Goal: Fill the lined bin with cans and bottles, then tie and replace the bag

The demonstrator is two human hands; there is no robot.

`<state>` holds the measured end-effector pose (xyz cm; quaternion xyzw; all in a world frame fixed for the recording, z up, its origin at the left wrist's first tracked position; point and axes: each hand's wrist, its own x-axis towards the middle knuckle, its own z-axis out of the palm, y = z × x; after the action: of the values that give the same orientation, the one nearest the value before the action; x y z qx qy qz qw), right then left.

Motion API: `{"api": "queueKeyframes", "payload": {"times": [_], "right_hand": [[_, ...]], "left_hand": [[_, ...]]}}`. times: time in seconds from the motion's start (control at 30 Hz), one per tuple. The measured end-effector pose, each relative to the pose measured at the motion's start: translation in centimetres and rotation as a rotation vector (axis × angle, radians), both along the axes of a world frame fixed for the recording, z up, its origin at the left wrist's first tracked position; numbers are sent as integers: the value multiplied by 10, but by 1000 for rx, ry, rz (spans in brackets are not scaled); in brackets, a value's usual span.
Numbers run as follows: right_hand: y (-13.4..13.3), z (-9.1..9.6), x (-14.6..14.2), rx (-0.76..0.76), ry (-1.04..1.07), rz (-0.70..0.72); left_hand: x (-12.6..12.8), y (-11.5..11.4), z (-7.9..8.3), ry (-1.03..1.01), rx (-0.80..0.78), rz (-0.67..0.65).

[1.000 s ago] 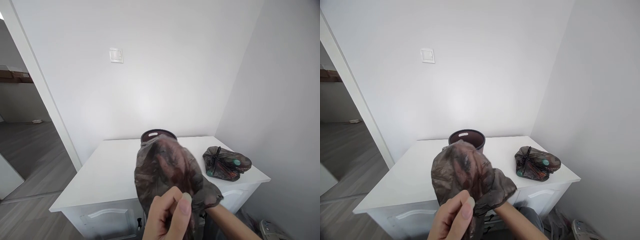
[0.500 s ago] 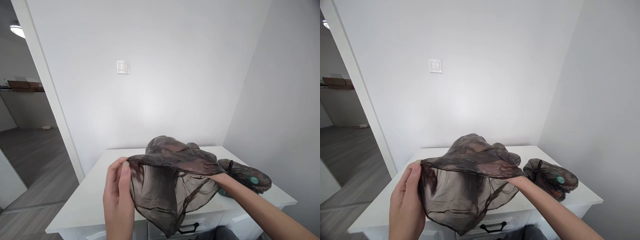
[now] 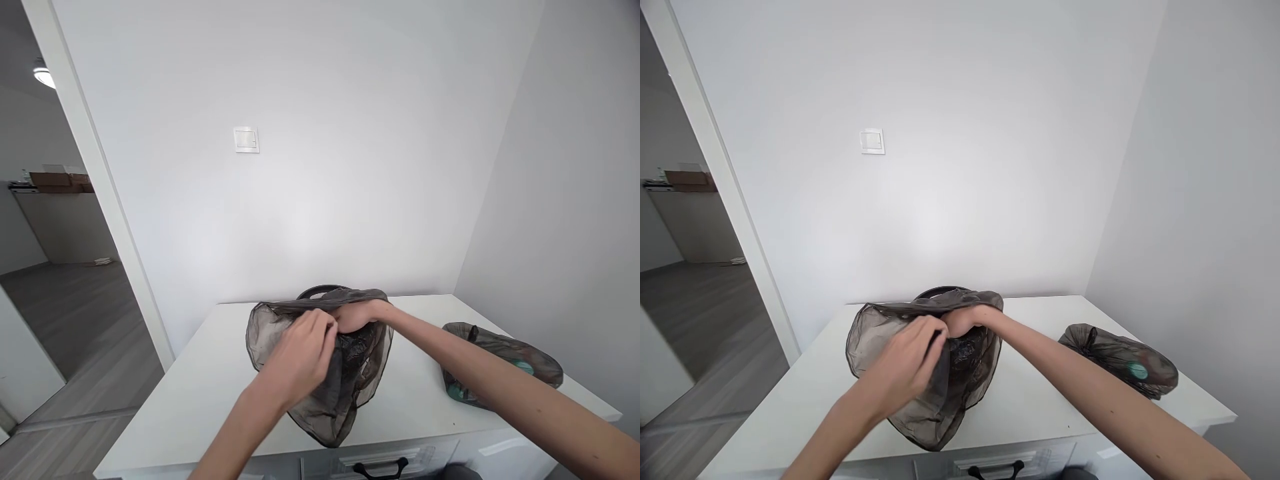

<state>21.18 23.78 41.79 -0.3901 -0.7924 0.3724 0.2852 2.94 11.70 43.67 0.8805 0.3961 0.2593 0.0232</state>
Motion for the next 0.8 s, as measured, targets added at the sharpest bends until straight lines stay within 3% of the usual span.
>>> {"api": "queueKeyframes", "payload": {"times": [0.17,0.43,0.6,0.8], "right_hand": [[-19,28,26,-216,55,151],[-62,59,42,60,100,0],[-60,51,54,118,132,-99],[-20,27,53,145,116,-267]], "left_hand": [[-21,10,-11,-140,23,192],[-17,13,-19,-266,-35,223],[-14,23,-18,-355,-29,217],[-21,54,-14,-468,-150,217]]}}
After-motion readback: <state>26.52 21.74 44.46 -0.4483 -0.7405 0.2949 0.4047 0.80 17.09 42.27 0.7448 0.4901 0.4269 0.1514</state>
